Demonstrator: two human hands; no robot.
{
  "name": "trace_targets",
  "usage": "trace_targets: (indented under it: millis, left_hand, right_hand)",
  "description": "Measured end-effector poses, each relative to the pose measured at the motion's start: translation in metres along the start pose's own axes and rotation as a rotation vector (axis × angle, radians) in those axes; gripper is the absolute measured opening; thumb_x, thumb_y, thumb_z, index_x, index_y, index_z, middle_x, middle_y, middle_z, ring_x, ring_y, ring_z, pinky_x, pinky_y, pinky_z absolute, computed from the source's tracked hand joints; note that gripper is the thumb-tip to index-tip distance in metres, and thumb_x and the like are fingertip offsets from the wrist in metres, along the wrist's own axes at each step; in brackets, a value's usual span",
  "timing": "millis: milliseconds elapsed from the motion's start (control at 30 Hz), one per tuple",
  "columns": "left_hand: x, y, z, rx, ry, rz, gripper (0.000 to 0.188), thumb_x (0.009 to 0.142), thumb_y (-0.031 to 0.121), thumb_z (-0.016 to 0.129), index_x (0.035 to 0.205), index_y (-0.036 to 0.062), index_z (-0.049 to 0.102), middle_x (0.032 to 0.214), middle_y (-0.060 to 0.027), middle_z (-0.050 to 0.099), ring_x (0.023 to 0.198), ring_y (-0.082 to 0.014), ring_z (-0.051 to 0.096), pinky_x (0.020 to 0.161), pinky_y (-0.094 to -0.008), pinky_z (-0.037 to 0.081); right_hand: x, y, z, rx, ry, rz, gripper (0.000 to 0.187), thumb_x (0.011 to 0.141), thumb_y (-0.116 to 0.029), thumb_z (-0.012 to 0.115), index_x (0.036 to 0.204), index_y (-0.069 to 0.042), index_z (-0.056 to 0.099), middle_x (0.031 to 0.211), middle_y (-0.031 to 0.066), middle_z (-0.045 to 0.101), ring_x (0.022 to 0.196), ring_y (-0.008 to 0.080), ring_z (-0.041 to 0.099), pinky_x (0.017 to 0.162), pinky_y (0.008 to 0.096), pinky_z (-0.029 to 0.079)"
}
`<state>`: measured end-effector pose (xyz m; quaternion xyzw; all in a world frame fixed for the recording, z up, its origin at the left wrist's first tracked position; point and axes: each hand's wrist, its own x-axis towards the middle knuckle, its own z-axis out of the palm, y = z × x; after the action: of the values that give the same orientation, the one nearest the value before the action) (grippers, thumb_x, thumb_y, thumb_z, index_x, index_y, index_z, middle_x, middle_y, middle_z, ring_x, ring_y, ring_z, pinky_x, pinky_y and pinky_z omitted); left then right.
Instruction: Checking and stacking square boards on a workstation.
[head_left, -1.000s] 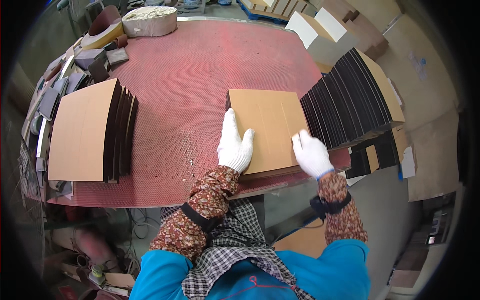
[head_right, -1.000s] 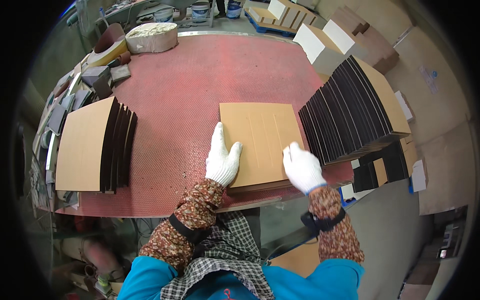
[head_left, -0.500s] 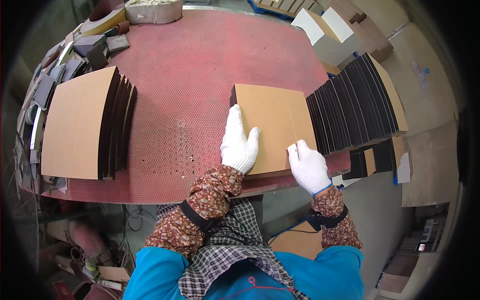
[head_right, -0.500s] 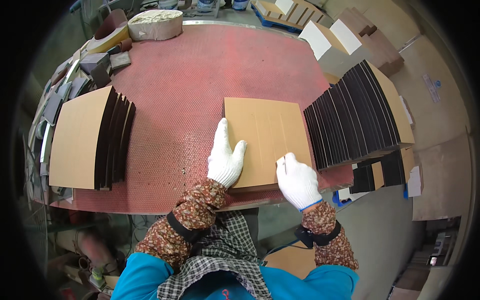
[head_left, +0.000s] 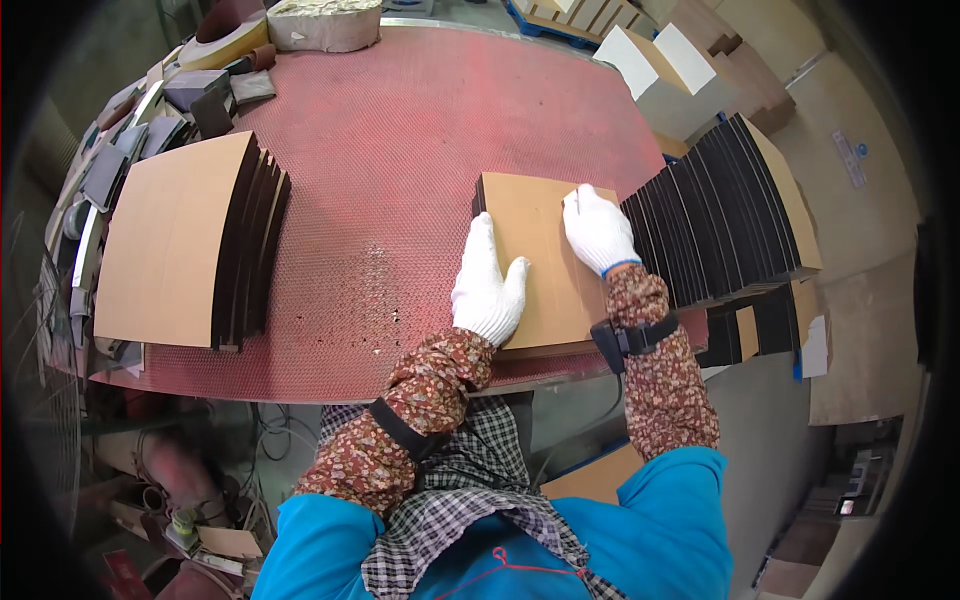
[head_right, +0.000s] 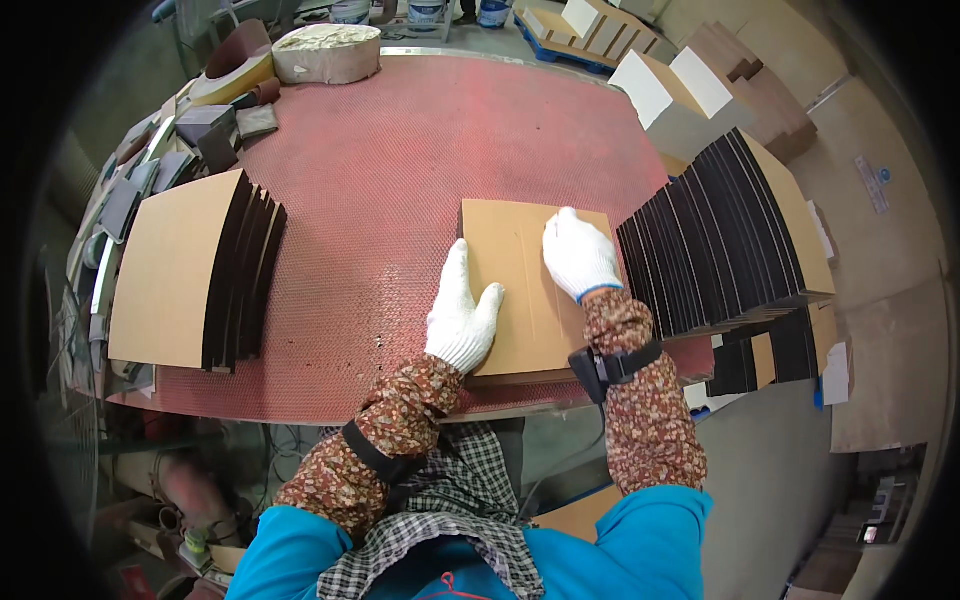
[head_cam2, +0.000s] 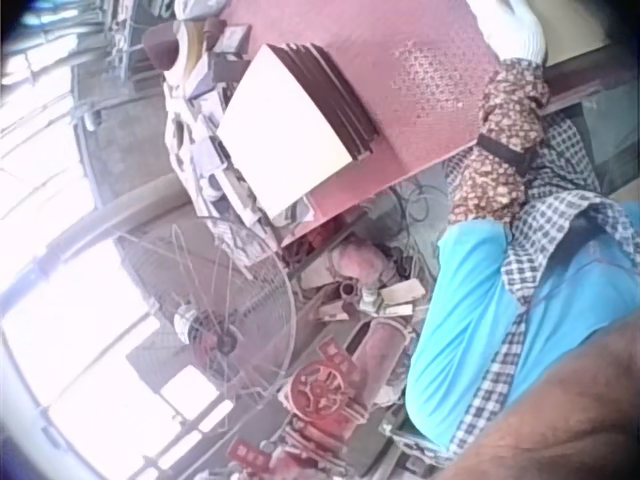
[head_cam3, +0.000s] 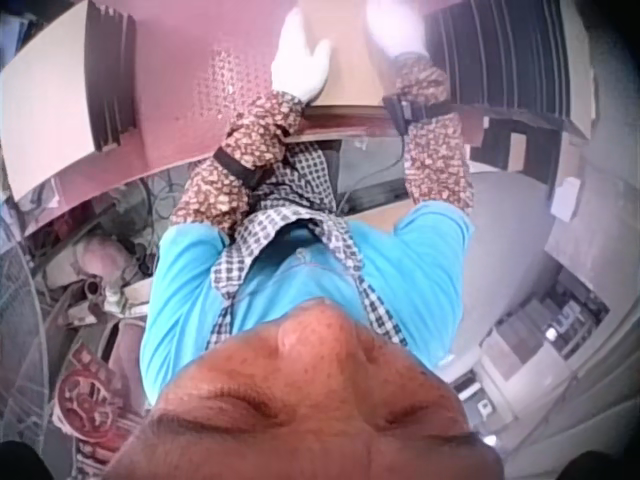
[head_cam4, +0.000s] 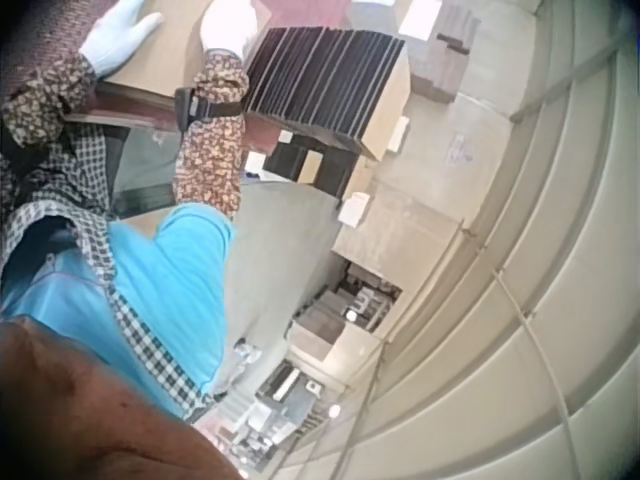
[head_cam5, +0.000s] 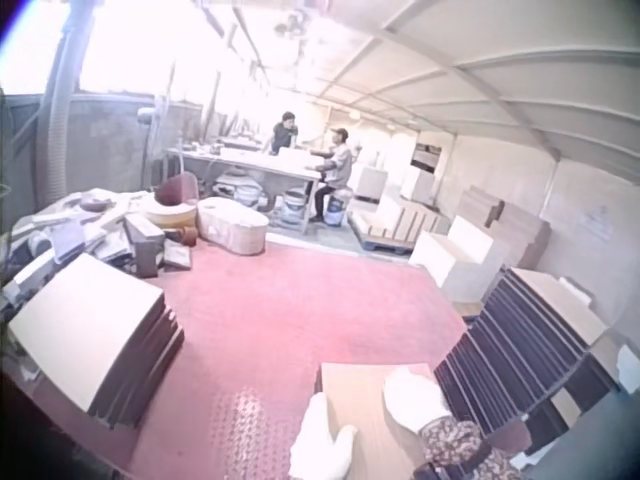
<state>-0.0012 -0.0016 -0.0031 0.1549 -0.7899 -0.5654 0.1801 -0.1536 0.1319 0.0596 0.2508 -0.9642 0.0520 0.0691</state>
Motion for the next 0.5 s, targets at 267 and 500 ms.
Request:
trace_targets:
  millis: [267, 500]
  left_hand:
    - [-0.002, 0.001, -0.005, -0.07, 0.002, -0.051, 0.077, 0.097, 0.02, 0.063, 0.16, -0.0017, 0.024, 0.162, -0.024, 0.033, 0.149, -0.0361, 0.037, 0.123, -0.0395, 0.031]
    - [-0.002, -0.002, 0.002, -0.036, 0.019, -0.01, 0.076, 0.097, 0.021, 0.063, 0.159, -0.001, 0.026, 0.163, -0.0227, 0.033, 0.149, -0.0348, 0.037, 0.124, -0.0388, 0.03]
  right_hand:
    - [-0.135, -0.025, -0.057, -0.027, -0.221, -0.041, 0.031, 0.106, -0.033, 0.042, 0.101, -0.005, 0.055, 0.076, 0.0265, 0.068, 0.071, 0.0445, 0.069, 0.067, 0.0556, 0.055]
    - [-0.172, -0.032, -0.051, 0.039, -0.19, -0.079, 0.023, 0.105, -0.026, 0.05, 0.099, -0.005, 0.057, 0.066, 0.0197, 0.064, 0.063, 0.041, 0.067, 0.057, 0.0513, 0.054]
